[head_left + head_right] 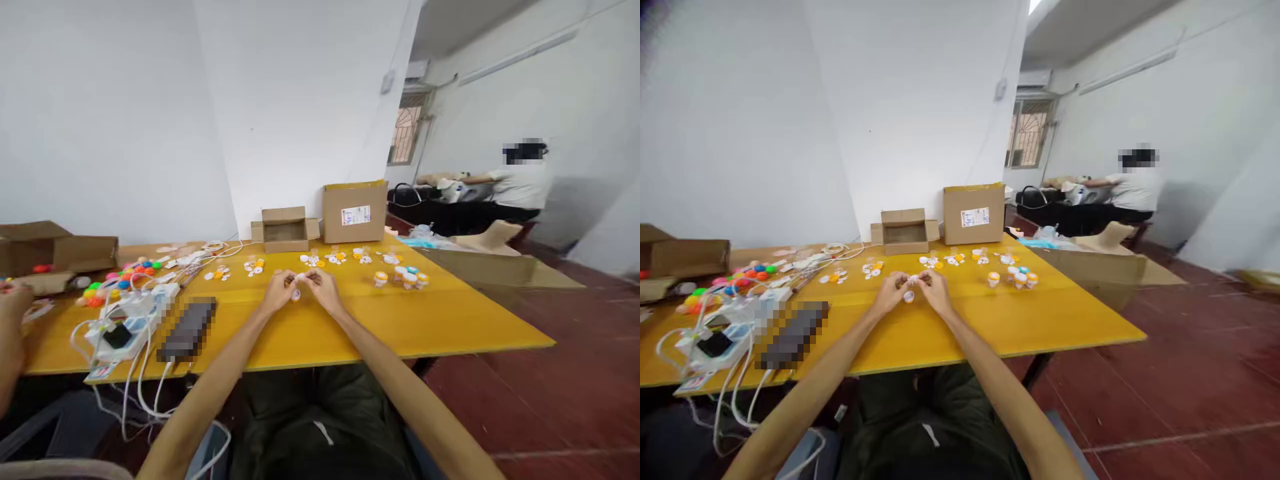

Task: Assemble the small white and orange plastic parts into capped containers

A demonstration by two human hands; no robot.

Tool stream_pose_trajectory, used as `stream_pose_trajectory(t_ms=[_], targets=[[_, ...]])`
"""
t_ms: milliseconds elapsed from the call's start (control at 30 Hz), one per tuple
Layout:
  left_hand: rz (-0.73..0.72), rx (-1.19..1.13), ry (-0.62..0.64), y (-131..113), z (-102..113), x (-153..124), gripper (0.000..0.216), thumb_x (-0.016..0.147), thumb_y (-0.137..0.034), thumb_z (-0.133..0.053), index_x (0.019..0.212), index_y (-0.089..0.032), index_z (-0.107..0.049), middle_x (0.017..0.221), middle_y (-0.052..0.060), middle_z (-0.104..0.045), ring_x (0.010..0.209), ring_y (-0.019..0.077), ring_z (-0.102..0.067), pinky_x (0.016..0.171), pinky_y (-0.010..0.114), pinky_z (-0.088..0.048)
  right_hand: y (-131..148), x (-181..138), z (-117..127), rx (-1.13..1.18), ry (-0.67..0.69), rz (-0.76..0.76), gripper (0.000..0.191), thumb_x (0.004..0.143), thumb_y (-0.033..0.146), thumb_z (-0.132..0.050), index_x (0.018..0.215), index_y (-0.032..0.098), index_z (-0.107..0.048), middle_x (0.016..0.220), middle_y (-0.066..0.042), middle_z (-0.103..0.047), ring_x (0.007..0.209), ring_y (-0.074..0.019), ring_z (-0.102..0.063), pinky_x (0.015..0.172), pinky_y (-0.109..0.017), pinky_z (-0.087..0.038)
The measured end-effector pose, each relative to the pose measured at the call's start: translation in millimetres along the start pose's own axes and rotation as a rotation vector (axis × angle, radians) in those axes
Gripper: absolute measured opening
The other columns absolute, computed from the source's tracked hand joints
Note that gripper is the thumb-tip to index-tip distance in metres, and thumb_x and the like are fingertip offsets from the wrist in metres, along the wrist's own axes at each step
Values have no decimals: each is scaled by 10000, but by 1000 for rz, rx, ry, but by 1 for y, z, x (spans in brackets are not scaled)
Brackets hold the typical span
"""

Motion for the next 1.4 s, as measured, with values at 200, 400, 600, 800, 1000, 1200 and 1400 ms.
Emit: stream_pose_trajectory(t_ms=[200, 400, 600, 800, 1000, 1200, 1400], targets=[[-3, -76, 13, 2, 1, -1, 118, 830, -268, -630, 777, -182, -690, 709, 1, -681, 686, 141, -588, 664, 250, -477, -5, 1, 1, 21, 5, -18, 180, 675, 374, -704, 710, 219, -619, 713, -12, -692, 687, -180, -650, 676, -304, -544], [31, -223, 56, 3, -4, -1, 193, 837, -341, -619, 774, -163, -661, 706, 2, -669, 639, 131, -588, 623, 243, -465, -5, 1, 0, 64, 44, -47, 242, 673, 413, -731, 778, 216, -639, 769, -21, -695, 730, -180, -649, 665, -293, -543], [38, -259, 79, 4, -5, -1, 269, 843, -416, -620, 768, -159, -646, 686, 1, -645, 632, 129, -573, 623, 245, -458, -3, -1, -8, 104, 119, -69, 272, 694, 460, -720, 787, 208, -674, 759, -27, -700, 714, -180, -644, 674, -299, -538], [24, -240, 92, 6, -4, -1, 297, 853, -448, -610, 786, -164, -658, 716, 11, -660, 671, 144, -592, 662, 264, -481, -1, -1, -9, 97, 147, -56, 278, 711, 476, -703, 767, 205, -665, 721, -16, -677, 683, -170, -619, 635, -288, -517], [-9, -128, 55, 3, 1, -1, 221, 863, -376, -593, 798, -181, -673, 736, 10, -673, 700, 152, -592, 677, 265, -476, 2, -1, -9, 73, 136, -27, 255, 719, 463, -679, 750, 210, -659, 731, -14, -680, 697, -171, -615, 638, -281, -505], [-33, -49, -3, 6, 6, 2, 135, 869, -257, -574, 944, -203, -673, 858, 24, -709, 776, 159, -643, 728, 274, -504, 5, 2, -1, 20, 49, 19, 214, 740, 430, -643, 746, 216, -644, 747, -21, -686, 714, -186, -631, 670, -298, -517], [-63, 134, -2, 22, 11, 3, 281, 866, -109, -497, 1038, -228, -686, 965, 40, -698, 898, 175, -645, 846, 313, -520, -5, 6, 10, -102, -37, 56, 170, 765, 378, -594, 750, 215, -640, 769, -37, -687, 719, -199, -630, 703, -324, -526]])
Point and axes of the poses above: each hand's wrist, its own x-axis towards the middle knuckle, its own z-axis out of the back of the hand, y = z × x, the point moved 9 cm from there along x, towards the middle knuckle
